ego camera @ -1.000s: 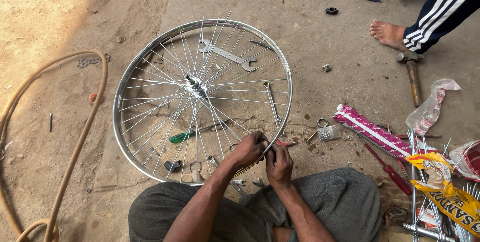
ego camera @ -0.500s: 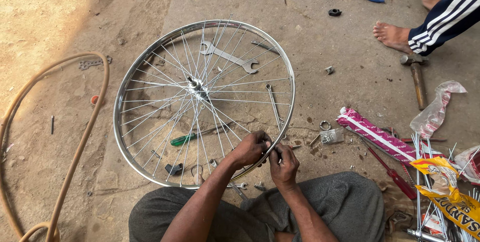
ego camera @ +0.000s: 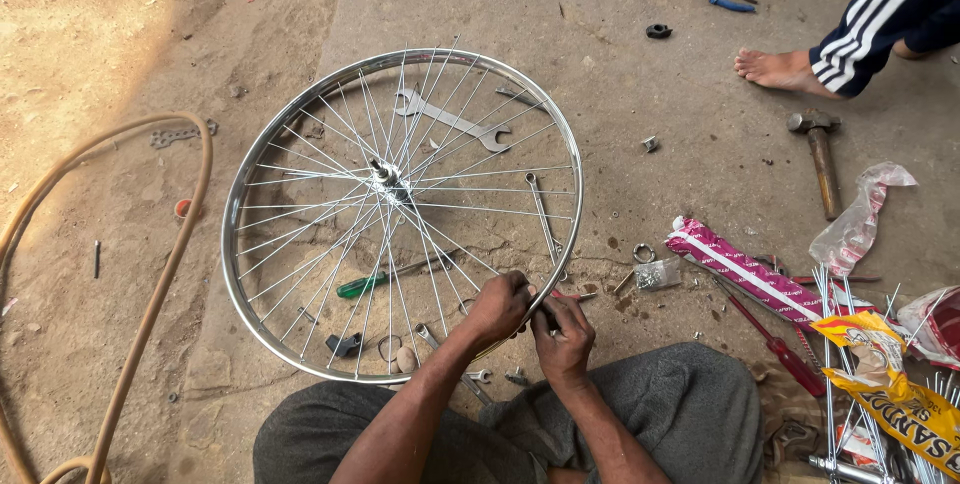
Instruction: The person sits on the ground and uses a spoke wrench to tighten and loosen the nipples on a bicycle wheel rim. They rotate the wheel to access different spokes and adjust tension to true the wheel.
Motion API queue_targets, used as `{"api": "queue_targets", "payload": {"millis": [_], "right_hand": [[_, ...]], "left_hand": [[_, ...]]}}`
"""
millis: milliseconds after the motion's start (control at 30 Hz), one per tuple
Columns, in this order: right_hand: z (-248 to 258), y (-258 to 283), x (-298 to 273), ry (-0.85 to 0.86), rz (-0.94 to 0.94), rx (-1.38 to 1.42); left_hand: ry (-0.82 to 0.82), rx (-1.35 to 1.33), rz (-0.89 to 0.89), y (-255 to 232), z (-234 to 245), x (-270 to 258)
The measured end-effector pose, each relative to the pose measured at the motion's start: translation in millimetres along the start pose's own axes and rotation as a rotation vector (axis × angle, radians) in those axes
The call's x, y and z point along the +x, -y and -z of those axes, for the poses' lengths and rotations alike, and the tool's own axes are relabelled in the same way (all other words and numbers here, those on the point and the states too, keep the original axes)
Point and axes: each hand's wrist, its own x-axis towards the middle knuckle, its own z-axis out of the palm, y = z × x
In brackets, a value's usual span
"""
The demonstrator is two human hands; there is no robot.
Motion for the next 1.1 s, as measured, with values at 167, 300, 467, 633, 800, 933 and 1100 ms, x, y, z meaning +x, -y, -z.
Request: {"api": "queue_targets", "payload": {"millis": [167, 300, 467, 633, 800, 933, 1100], "right_hand": [[3, -2, 4, 0.036, 0.043, -0.104], [6, -3, 9, 0.059, 0.147, -0.256], [8, 1, 6, 0.094, 0.075, -0.225], [4, -6, 7, 0.013, 0.012, -0.08], [6, -10, 10, 0.045, 0.137, -0.183], [10, -7, 4, 0.141, 0.016, -0.167], [4, -8, 4, 0.013, 0.112, -0.064]], "left_hand": [[-0.023, 0.042, -0.028, -2, -1, 1], [0.037, 0.066, -0.029, -2, 6, 3], [0.0, 0.084, -0.058, -5, 5, 2], [0.021, 0.081, -0.047, -1, 7, 4], [0.053, 0.048, -0.047, 4, 7, 11], [-0.008, 0.244, 0.004, 7, -2, 12], [-0.024, 0.141, -0.04, 7, 0, 6]]}}
